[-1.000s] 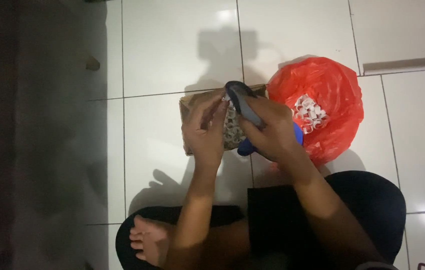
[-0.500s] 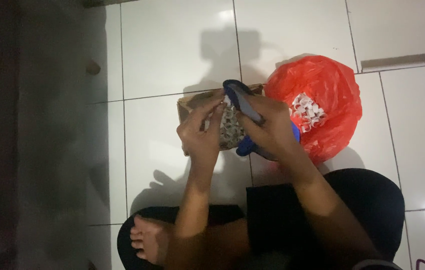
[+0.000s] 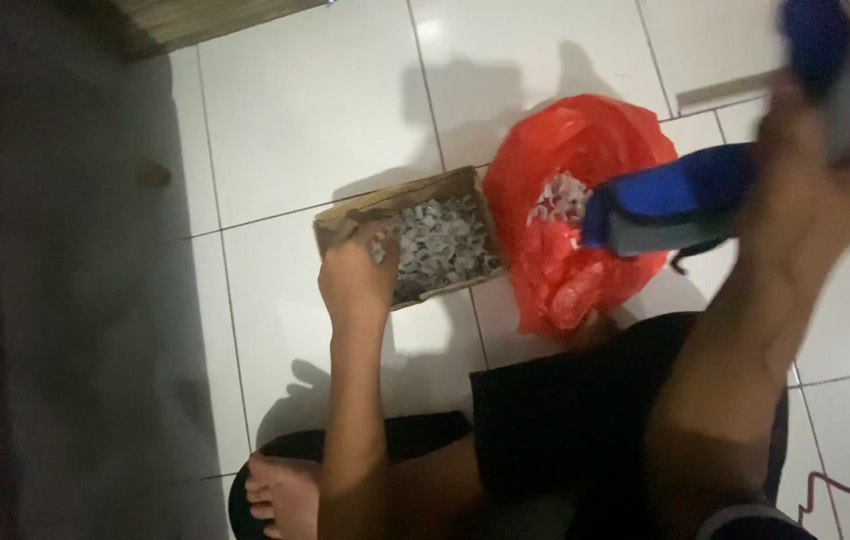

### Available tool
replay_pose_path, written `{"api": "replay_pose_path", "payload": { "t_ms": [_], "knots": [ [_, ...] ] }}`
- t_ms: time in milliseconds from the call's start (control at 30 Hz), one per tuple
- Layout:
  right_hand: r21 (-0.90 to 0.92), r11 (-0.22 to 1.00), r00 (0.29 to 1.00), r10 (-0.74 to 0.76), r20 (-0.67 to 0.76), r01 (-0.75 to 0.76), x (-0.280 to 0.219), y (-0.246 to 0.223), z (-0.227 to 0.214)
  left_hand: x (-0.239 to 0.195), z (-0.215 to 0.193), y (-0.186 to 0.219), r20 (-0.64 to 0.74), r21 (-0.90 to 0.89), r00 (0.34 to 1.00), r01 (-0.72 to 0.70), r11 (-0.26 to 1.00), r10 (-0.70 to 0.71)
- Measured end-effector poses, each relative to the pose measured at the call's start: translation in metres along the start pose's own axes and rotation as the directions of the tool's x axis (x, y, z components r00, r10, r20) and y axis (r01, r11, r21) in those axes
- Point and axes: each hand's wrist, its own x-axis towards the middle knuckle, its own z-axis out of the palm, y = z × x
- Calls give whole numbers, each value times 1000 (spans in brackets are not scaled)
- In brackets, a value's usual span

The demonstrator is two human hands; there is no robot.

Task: Manually stapling small white plastic fasteners one by one using a blue hand stapler while sitting on the floor.

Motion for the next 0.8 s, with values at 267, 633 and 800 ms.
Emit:
{"api": "replay_pose_path", "payload": {
  "t_ms": [267,633,800],
  "knots": [
    [-82,988,969,111,-219,-132,16,18,-38,-46,33,91,-138,48,806,-575,817,575],
    [-44,966,929,230,-290,-253,15,33,-48,-20,189,137,266,-11,851,-466,885,452],
    [-59,923,879,340,-333,-380,18,12,-39,-15,142,177,337,-527,926,37,849,169]
  ]
}}
